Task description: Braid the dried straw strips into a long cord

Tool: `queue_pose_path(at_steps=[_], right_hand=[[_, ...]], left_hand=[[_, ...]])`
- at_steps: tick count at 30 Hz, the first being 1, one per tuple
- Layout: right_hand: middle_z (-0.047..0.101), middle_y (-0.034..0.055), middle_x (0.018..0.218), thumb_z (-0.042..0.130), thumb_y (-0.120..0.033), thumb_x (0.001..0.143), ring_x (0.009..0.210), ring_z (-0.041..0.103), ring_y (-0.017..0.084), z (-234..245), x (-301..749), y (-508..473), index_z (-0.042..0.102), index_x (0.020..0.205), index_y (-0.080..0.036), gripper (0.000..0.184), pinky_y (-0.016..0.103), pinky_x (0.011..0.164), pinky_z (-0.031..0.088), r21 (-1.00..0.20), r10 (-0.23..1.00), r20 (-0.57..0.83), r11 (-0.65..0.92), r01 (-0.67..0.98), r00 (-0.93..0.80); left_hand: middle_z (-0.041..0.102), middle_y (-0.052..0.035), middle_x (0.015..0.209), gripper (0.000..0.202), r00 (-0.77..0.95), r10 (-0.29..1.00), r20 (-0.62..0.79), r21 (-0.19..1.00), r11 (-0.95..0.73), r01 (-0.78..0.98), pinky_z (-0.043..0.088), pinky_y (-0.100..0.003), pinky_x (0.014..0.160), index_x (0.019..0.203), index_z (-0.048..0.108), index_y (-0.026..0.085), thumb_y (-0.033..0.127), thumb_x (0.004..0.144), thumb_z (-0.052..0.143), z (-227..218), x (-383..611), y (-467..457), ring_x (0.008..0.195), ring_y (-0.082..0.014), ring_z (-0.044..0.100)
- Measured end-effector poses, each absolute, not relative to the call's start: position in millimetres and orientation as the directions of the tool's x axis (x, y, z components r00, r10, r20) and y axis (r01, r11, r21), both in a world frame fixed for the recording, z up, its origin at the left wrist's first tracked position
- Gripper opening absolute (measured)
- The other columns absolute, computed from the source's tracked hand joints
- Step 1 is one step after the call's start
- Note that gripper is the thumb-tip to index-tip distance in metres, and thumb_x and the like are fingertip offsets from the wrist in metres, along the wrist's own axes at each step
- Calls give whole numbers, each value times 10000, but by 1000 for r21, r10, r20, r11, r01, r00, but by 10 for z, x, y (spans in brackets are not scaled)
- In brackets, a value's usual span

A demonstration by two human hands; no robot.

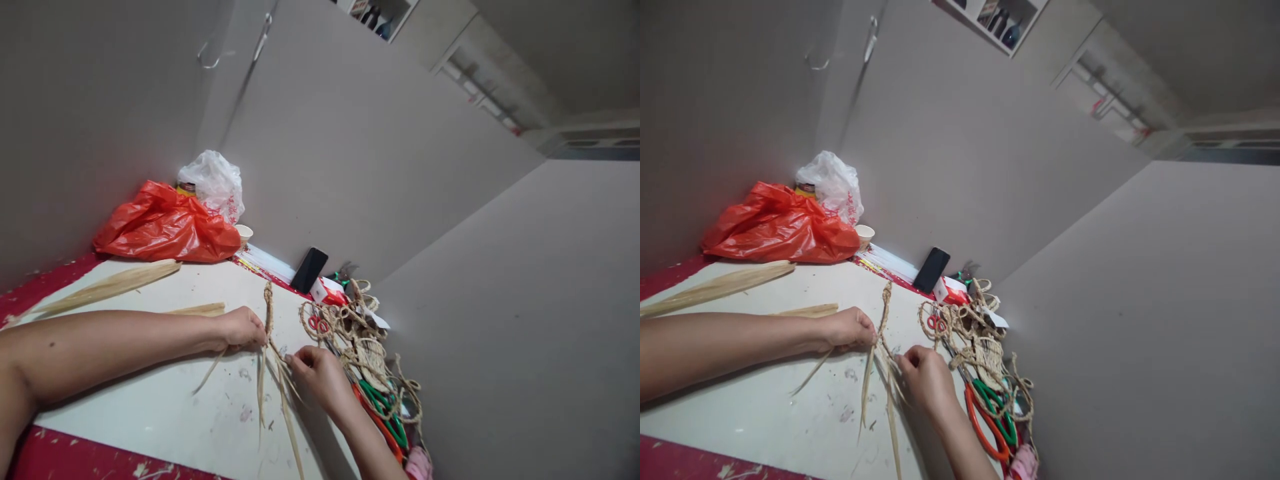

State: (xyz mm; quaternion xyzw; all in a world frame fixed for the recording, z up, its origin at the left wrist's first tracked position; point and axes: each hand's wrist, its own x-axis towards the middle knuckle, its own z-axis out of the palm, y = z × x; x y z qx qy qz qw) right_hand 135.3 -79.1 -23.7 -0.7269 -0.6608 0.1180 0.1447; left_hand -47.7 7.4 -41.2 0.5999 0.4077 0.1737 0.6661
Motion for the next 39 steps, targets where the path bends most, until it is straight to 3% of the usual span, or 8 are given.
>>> queue_pose_path(at_steps=[6,10,12,15,20,29,33,39], right_hand=[[635,36,591,513,-191,726,560,528,149,-310,1351,-734,630,602,-184,171,242,536,323,-387,1000,-8,1,922,-5],[559,2,552,530,-301,776,502,455,126,-99,1476,-755,542,601,-180,213,235,497,331,-693,999,26,-13,720,43],[564,-17,567,553,-384,786,419,373,88,40,1461,-781,536,697,-181,222,215,423,287,-853,994,-109,-110,510,31],[585,-19,583,637,-390,732,386,332,61,129,1304,-801,559,776,-168,239,196,384,248,-924,968,-243,-210,319,-66],[577,-9,524,636,-313,715,389,338,59,-86,1055,-713,550,675,-149,189,197,390,234,-923,980,-199,-181,339,-21],[517,-32,505,600,-334,719,451,382,91,-271,1115,-653,586,766,-134,206,209,452,282,-890,983,-184,-172,422,12],[489,-21,556,537,-290,747,526,412,111,-312,1119,-623,565,631,-148,186,224,507,317,-849,996,-87,-61,525,-24],[511,-9,656,475,-215,793,632,457,134,-317,1159,-606,519,651,-181,152,223,560,336,-686,990,87,143,714,-115]], left_hand=[[339,89,361,161,618,703,-352,936,243,256,163,-198,346,604,549,171,304,578,635,-399,-481,88,321,-48,229],[327,96,356,182,617,706,-348,937,237,259,175,-198,342,618,571,166,326,571,643,-363,-484,71,318,-46,235],[331,96,357,193,613,709,-349,937,241,254,170,-199,341,611,570,161,331,567,649,-341,-484,59,319,-44,236],[331,93,352,166,611,715,-340,940,237,245,166,-204,340,611,569,159,311,586,630,-321,-482,44,322,-46,234],[351,88,366,157,610,717,-337,941,243,234,173,-206,341,632,585,148,301,607,611,-325,-482,42,324,-43,238],[440,74,447,195,662,671,-334,942,255,218,168,-207,348,661,592,157,347,626,623,-382,-490,79,332,-36,268],[438,73,442,186,675,658,-332,942,266,203,157,-211,348,646,581,159,339,637,625,-371,-499,78,329,-37,261],[457,67,447,182,690,641,-336,939,280,198,153,-211,348,654,573,157,331,648,624,-359,-493,82,319,-34,265]])
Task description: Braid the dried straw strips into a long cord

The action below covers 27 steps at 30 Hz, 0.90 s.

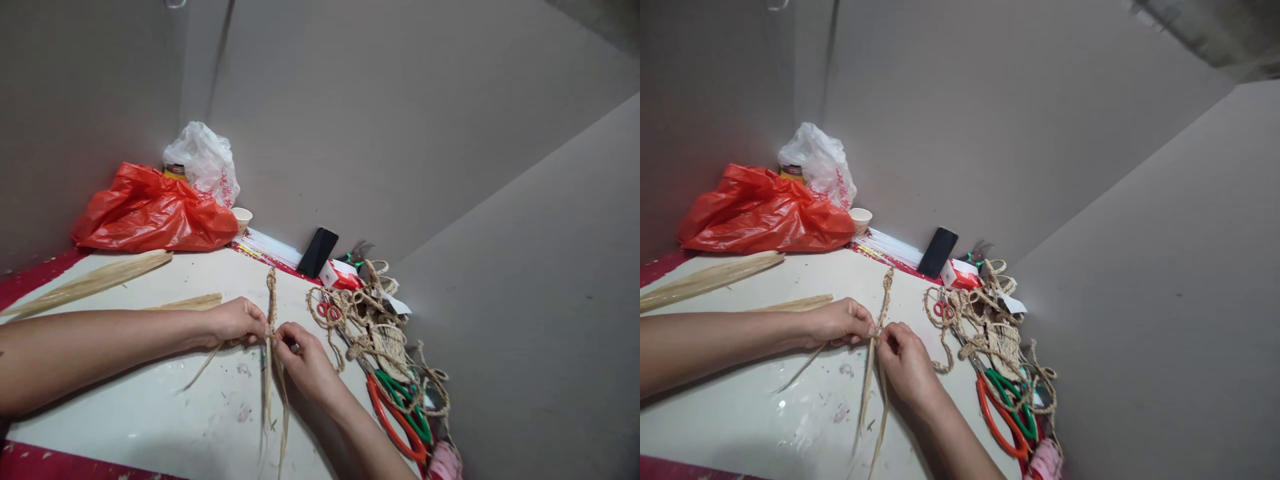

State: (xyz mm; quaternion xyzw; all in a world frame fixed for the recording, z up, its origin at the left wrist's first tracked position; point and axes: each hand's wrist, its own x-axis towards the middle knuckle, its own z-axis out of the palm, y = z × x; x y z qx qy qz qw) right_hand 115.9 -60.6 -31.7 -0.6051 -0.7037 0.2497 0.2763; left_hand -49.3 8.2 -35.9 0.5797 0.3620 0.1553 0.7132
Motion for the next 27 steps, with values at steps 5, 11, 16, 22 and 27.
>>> queue_pose_path(at_steps=[5,11,16,22,27], right_hand=[[452,-42,550,478,-230,783,526,407,112,-292,1141,-579,470,625,-189,163,216,489,311,-727,997,2,54,685,-77],[458,-77,422,487,-256,750,339,397,87,-271,1134,-541,437,644,-207,127,192,352,286,-865,950,-310,-263,426,-44],[554,-50,438,536,-258,731,320,438,78,-252,1168,-533,457,658,-193,126,171,332,294,-906,929,-352,-307,290,-117],[621,1,511,685,-389,679,339,489,66,-281,1256,-544,535,698,-142,289,166,360,316,-899,857,-437,-427,99,-273],[601,1,492,640,-460,717,329,484,54,-279,1265,-611,578,654,-114,357,153,334,283,-884,850,-465,-428,191,-249]], left_hand=[[492,61,457,209,689,643,-335,940,277,198,151,-205,350,727,601,149,342,653,638,-359,-497,83,321,-32,266],[527,51,485,253,707,646,-287,957,227,181,189,-194,384,738,610,145,373,643,668,-388,-479,65,371,-41,326],[505,49,466,201,697,690,-197,980,163,116,271,-186,460,676,604,134,335,686,622,-450,-448,39,441,-57,392],[491,50,453,147,690,709,-144,989,124,79,289,-196,464,650,586,137,279,688,593,-494,-426,40,442,-70,402],[502,45,450,130,686,714,-136,990,132,58,310,-198,469,638,581,134,259,672,594,-487,-418,32,439,-73,416]])
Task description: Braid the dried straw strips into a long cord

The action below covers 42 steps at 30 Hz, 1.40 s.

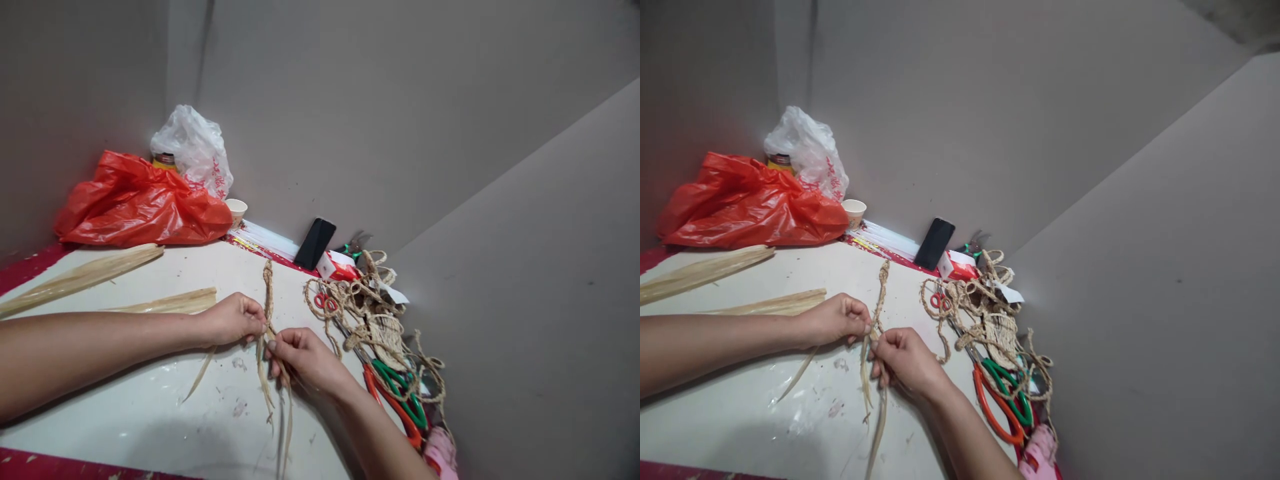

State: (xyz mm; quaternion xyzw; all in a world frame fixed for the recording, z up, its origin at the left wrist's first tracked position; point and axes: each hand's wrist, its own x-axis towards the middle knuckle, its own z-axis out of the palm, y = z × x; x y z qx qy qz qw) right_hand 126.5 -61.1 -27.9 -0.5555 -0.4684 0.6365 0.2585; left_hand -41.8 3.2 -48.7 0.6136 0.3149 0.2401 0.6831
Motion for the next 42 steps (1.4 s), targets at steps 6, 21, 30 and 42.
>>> queue_pose_path(at_steps=[6,21,30,42], right_hand=[[580,0,425,565,-479,729,279,461,71,-214,1021,-706,562,621,-129,366,159,294,287,-907,893,-421,-411,91,-159],[526,7,416,418,-298,848,379,491,132,-388,702,-776,492,561,-200,312,220,383,318,-769,991,-84,-133,625,107],[569,24,518,443,-463,862,487,514,146,12,986,-870,564,597,-179,407,251,496,373,-776,990,72,-18,631,117],[403,-76,525,610,-513,736,370,211,26,-189,934,-598,516,711,-162,364,148,326,155,-889,884,-443,-454,-52,-147]], left_hand=[[593,1,523,114,676,723,-143,974,224,-34,406,-232,555,643,570,134,244,648,598,-491,-393,-17,514,-119,545],[525,52,501,88,546,798,-255,963,263,66,284,-186,463,660,595,141,215,612,593,-416,-397,-81,458,-67,415],[592,0,522,121,566,745,-353,909,416,20,320,-205,444,641,575,132,208,562,628,-355,-405,-44,431,-81,458],[579,17,503,225,630,692,-353,871,488,-48,167,-187,380,758,548,148,204,559,639,-356,-423,-6,364,-52,395]])
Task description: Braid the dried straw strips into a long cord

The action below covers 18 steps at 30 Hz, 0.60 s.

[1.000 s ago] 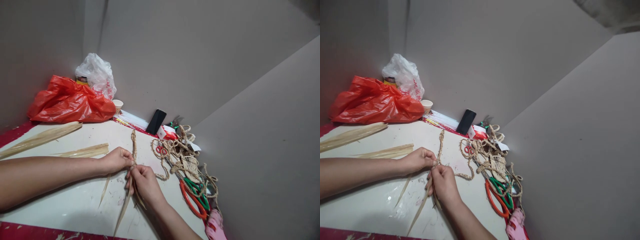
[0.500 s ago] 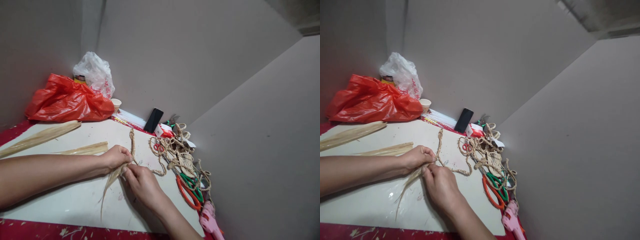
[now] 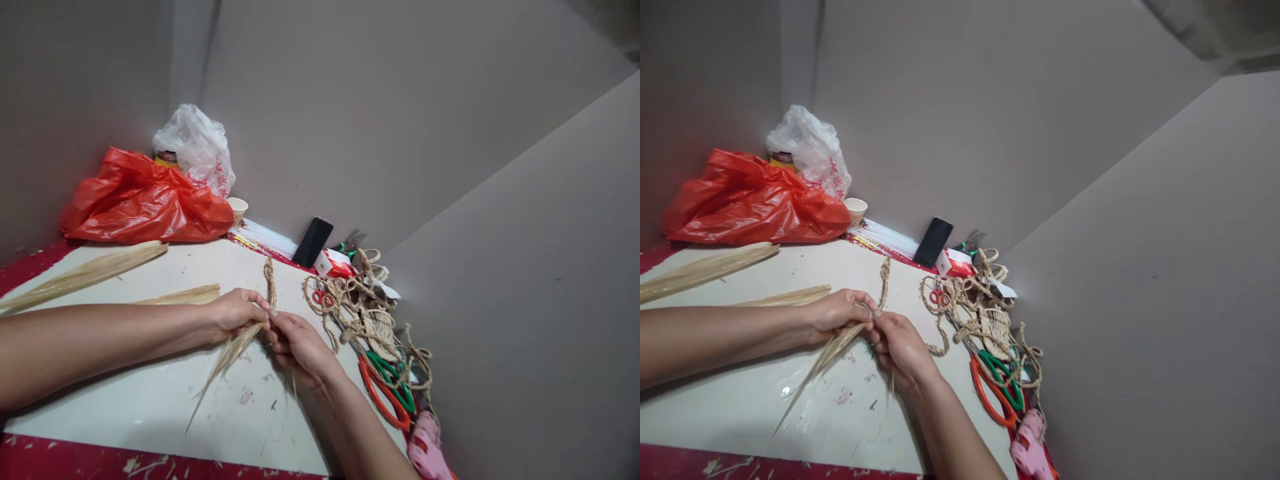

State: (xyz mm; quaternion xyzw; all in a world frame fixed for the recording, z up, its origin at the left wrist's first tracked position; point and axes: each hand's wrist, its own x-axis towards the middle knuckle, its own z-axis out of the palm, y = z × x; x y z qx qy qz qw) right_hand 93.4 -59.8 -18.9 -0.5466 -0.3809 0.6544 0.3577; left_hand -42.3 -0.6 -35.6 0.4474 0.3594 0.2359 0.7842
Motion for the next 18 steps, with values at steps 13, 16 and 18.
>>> queue_pose_path(at_steps=[13,16,18], right_hand=[[216,-119,486,619,-447,772,414,49,28,-289,1107,-579,449,676,-169,340,147,349,51,-806,810,-461,-553,-209,-363],[219,-117,491,640,-418,753,420,47,27,-277,1116,-588,464,690,-163,315,146,352,48,-809,812,-448,-546,-218,-373],[222,-118,485,640,-398,749,415,47,27,-283,1107,-600,471,690,-162,296,147,350,46,-813,820,-446,-539,-220,-359]], left_hand=[[639,-2,606,155,614,771,-170,971,236,-28,402,-214,579,710,538,153,242,635,640,-382,-425,-3,589,-114,585],[637,-7,612,123,639,756,-143,981,192,-8,416,-226,610,702,547,148,243,663,615,-357,-438,14,600,-117,583],[640,-16,618,106,655,742,-138,985,170,15,420,-232,619,703,550,146,241,680,592,-334,-446,21,609,-124,584]])
